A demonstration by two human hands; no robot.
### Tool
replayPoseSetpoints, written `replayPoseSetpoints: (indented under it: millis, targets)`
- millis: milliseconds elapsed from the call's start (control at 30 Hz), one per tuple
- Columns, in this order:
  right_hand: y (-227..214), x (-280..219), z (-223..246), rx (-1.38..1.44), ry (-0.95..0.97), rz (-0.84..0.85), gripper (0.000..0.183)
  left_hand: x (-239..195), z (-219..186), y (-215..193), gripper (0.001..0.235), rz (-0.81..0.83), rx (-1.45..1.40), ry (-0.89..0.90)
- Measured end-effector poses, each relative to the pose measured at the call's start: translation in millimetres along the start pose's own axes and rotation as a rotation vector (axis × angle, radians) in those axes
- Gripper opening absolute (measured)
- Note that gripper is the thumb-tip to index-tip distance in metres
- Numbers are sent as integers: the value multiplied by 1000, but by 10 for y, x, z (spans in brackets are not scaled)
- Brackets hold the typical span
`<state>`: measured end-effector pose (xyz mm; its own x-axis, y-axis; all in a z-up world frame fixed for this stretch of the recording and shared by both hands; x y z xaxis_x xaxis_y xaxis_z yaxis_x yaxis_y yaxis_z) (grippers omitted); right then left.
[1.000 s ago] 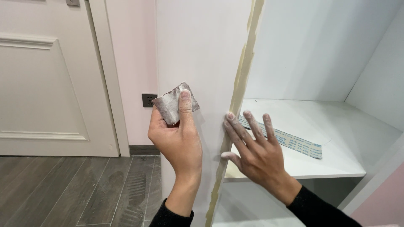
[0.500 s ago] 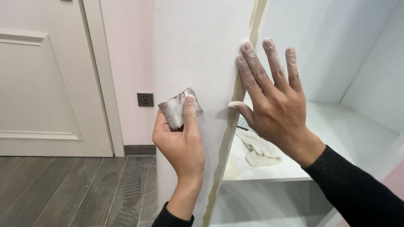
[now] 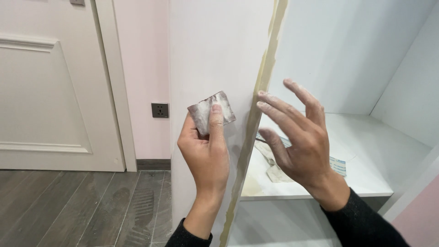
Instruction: The person sands a vertical seam on a white wall using a small sanding block, then switches to a larger sanding sheet to continue smoothing the surface. The task involves repetitive up-and-down motions along the seam, with the person occasionally switching tools and wiping away dust.
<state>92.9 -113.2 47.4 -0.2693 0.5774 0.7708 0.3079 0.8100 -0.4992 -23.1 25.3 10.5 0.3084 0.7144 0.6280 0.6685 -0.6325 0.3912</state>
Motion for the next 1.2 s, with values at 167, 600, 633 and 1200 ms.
replayPoseSetpoints:
  millis: [167,600,633,1200]
  targets:
    - [-121,146,308,571,412,-108,18,-75,-74,141,22,82,-16,58]
    - [90,-327,13,1592,476,-102,46,-288,-187,194,18,52,807,1114]
    - [80,-336,-11,1591,479,-103,46,-290,-161,218,18,55,805,1112]
    - [101,-597,-343,1765,401,-147,39,-441,163,584,22,373,610,1027]
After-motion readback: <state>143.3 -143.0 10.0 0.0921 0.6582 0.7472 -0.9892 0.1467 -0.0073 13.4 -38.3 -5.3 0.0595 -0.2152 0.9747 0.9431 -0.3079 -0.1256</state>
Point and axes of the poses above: each hand's wrist, its own x-axis towards the middle knuckle, its own y-axis out of the palm, z = x × y, the point moved 2 cm from there along x, towards the middle knuckle, and after that the axes turned 14 degrees about z, right-handed, at the moved point
